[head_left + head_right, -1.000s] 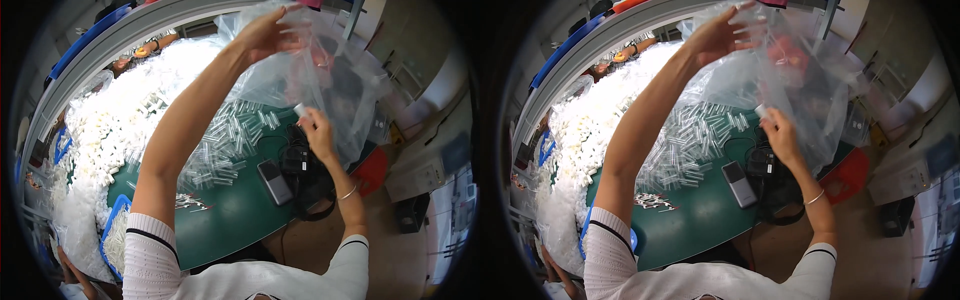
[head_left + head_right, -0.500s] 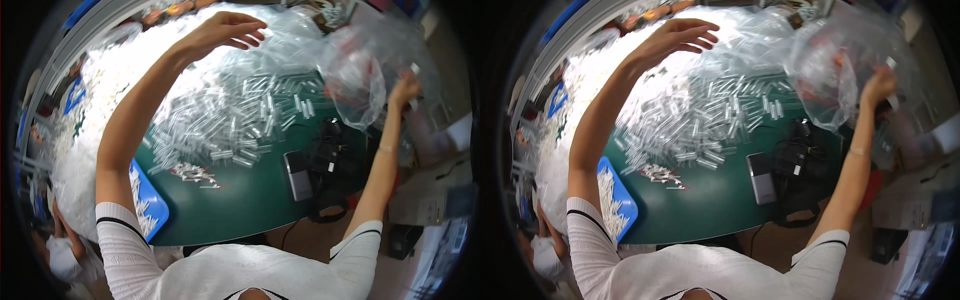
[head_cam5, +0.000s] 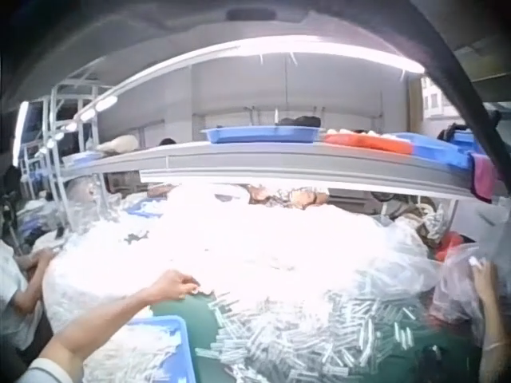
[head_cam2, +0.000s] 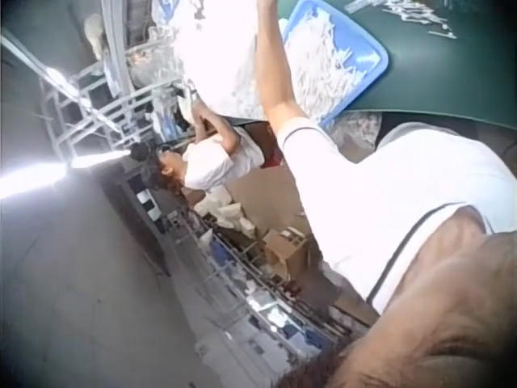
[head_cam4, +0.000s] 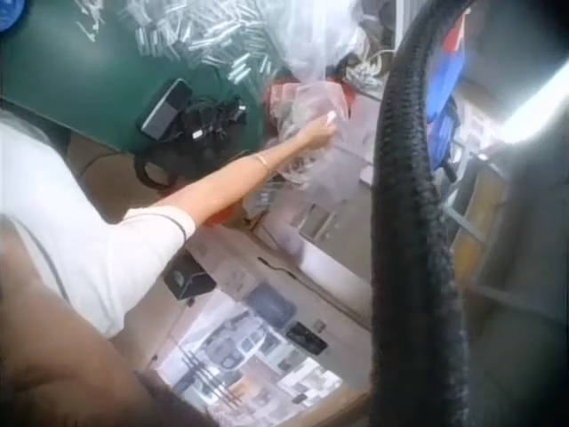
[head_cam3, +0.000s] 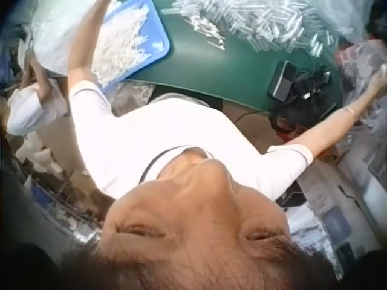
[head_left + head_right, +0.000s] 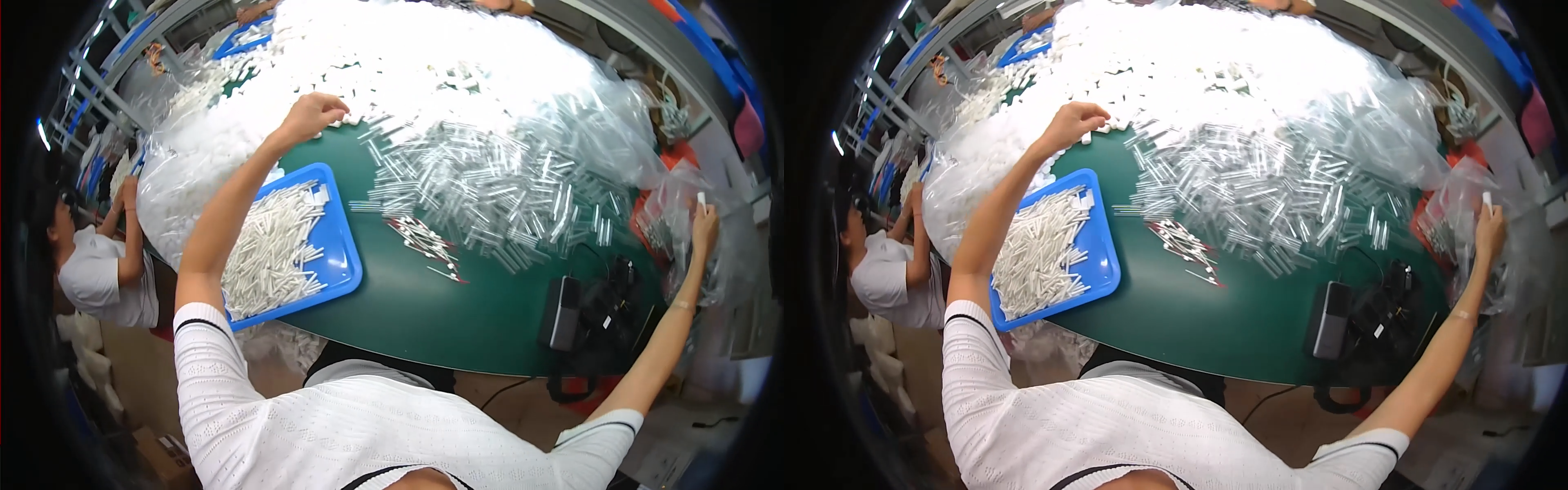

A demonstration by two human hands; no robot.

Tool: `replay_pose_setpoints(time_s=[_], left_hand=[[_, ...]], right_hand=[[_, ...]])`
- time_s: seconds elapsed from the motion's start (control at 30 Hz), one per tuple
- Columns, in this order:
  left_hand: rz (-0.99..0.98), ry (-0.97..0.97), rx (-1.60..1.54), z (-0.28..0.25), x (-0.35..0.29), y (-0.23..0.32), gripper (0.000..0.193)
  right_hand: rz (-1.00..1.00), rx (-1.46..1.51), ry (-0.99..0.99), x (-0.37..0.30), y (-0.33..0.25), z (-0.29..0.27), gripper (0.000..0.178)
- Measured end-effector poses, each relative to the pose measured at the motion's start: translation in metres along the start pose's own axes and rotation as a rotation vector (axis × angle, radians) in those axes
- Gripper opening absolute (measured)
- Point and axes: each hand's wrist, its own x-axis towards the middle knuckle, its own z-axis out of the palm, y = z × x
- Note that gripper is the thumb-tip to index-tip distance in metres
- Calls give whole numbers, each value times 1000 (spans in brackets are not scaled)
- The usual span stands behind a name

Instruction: Assembling small electronic or toy components by inserting wire parts into plastic housings at a factory workbench.

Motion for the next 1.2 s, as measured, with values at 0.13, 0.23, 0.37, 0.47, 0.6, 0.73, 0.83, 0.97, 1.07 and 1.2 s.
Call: replay_pose_setpoints(time_s=[0.13,0.23,0.37,0.47,0.6,0.73,0.83,0.97,1.07,1.2], left_hand=[[58,198,209,22,13,-41,15],[166,372,223,46,54,-59,15],[364,453,320,71,147,-81,21],[69,313,267,82,203,-72,23],[-264,190,355,77,219,-90,45],[-360,-117,269,71,190,-116,61],[-169,-263,150,43,162,-99,47],[-44,319,160,-22,160,-156,32],[-394,468,420,-43,172,-228,54],[-672,248,416,-34,168,-250,77]], right_hand=[[-178,352,-241,-82,-148,-63,25],[-219,396,-379,-165,-233,-111,22],[-433,310,-490,-241,-264,-142,20],[-337,264,-623,-271,-267,-155,16],[-247,222,-686,-283,-258,-158,13],[-163,338,-670,-279,-265,-141,8],[-158,326,-713,-264,-273,-123,7],[-118,447,-730,-247,-306,-100,11],[-163,439,-796,-244,-326,-95,12],[-146,441,-845,-255,-329,-103,10]])
